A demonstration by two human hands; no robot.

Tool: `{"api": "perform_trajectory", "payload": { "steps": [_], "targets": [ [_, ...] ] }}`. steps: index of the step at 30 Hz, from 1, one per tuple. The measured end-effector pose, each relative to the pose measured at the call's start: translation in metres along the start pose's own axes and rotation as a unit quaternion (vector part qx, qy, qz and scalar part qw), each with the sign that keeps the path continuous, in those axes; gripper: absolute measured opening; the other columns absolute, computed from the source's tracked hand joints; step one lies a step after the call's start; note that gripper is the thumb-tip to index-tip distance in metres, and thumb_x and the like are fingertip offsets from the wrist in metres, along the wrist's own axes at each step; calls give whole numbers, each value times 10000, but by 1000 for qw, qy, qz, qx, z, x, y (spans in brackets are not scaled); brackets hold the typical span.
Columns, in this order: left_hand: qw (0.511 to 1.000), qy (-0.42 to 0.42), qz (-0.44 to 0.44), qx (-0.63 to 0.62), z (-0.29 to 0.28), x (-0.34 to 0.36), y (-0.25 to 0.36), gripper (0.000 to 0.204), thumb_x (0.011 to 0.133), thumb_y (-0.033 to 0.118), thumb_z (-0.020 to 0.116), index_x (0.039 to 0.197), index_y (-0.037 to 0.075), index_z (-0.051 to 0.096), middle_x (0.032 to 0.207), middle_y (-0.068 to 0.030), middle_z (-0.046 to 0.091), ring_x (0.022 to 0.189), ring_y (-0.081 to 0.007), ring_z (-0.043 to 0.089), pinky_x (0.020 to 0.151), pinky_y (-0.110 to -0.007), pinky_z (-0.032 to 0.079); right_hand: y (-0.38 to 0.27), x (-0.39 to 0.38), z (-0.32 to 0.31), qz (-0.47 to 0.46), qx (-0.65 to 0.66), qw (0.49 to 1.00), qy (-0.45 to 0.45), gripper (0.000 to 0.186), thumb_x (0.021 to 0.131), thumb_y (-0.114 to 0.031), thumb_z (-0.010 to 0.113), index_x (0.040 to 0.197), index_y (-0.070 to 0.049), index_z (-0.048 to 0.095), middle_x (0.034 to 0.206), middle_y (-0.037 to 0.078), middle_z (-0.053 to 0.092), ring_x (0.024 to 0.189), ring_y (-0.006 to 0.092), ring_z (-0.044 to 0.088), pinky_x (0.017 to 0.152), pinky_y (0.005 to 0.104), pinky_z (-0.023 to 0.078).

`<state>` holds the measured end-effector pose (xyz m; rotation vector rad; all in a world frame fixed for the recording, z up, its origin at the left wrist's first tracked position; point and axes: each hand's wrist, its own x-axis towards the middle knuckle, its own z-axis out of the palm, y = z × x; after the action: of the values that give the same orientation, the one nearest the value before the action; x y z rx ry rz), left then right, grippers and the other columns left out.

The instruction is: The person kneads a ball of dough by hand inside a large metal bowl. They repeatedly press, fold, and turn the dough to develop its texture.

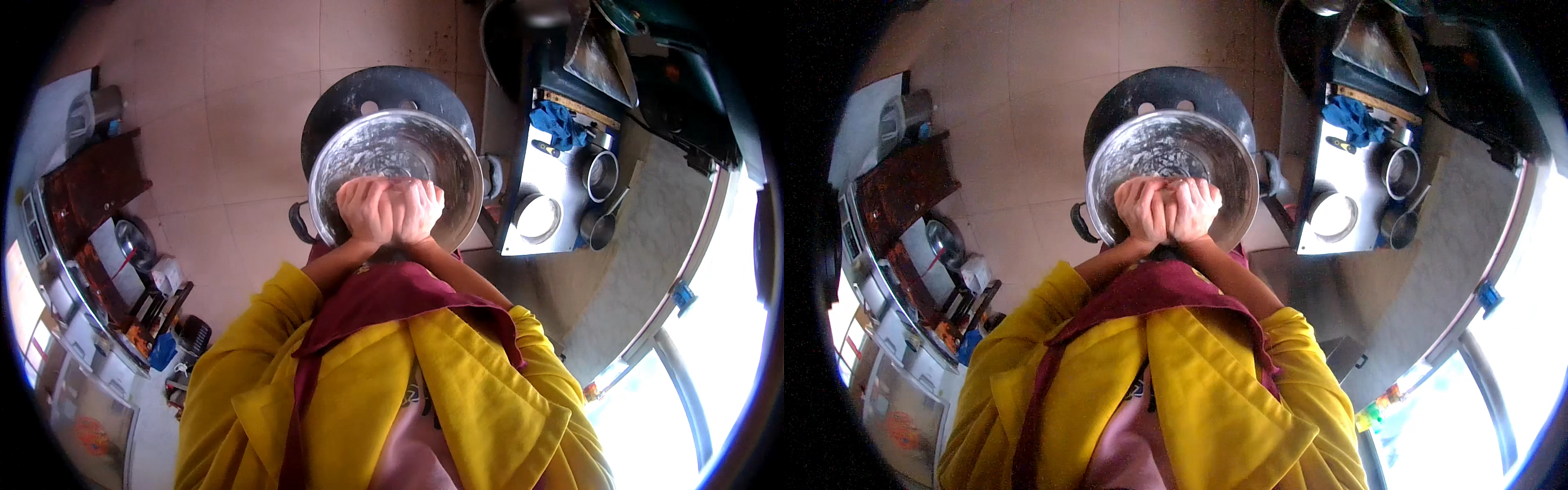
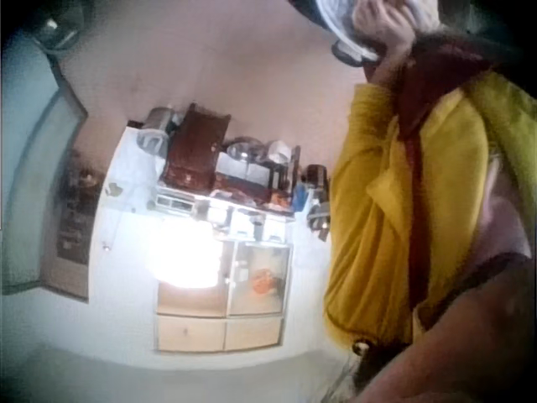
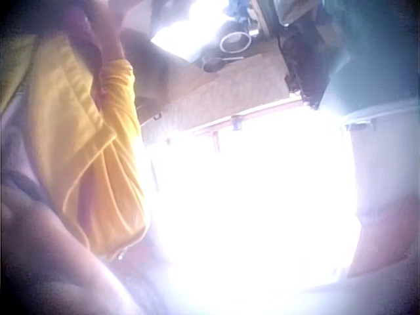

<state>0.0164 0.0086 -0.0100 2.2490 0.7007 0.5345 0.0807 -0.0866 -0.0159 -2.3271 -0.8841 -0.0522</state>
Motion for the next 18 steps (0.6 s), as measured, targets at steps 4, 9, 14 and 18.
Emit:
{"api": "perform_trajectory", "payload": {
  "steps": [4, 9, 14, 18],
  "targets": [
    [999, -47, 17, 18, 5, 26, -10, 108, 781, 190, 574, 825, 102, 617, 824, -54, 622, 787, -263, 597, 750, -400, 430, 10, 24, 2, 18, -9, 998, -65, 156, 792, -298, 583, 803, -142, 584, 757, 51, 595, 722, 265, 583, 671, 388, 414],
    [991, -126, -32, 44, 18, 57, -18, 122, 854, 171, 531, 787, 85, 585, 797, -74, 607, 750, -296, 558, 685, -417, 387, 25, 58, 14, 74, 9, 988, -137, 160, 836, -280, 571, 794, -126, 568, 739, 99, 627, 743, 317, 620, 681, 437, 459],
    [995, -60, -52, 65, 40, 71, -32, 229, 875, 232, 525, 726, 92, 628, 742, -120, 667, 723, -351, 642, 653, -477, 480, 27, 80, 23, 195, -1, 957, -215, 187, 882, -291, 501, 876, -136, 607, 765, 204, 676, 702, 433, 661, 656, 527, 529],
    [977, -145, -112, 110, 33, 94, -20, 317, 867, 308, 511, 712, 79, 666, 725, -188, 668, 674, -406, 655, 632, -506, 527, 25, 92, 23, 257, -24, 944, -205, 308, 907, -360, 442, 919, -137, 654, 831, 240, 682, 790, 458, 662, 732, 552, 528]
  ]
}}
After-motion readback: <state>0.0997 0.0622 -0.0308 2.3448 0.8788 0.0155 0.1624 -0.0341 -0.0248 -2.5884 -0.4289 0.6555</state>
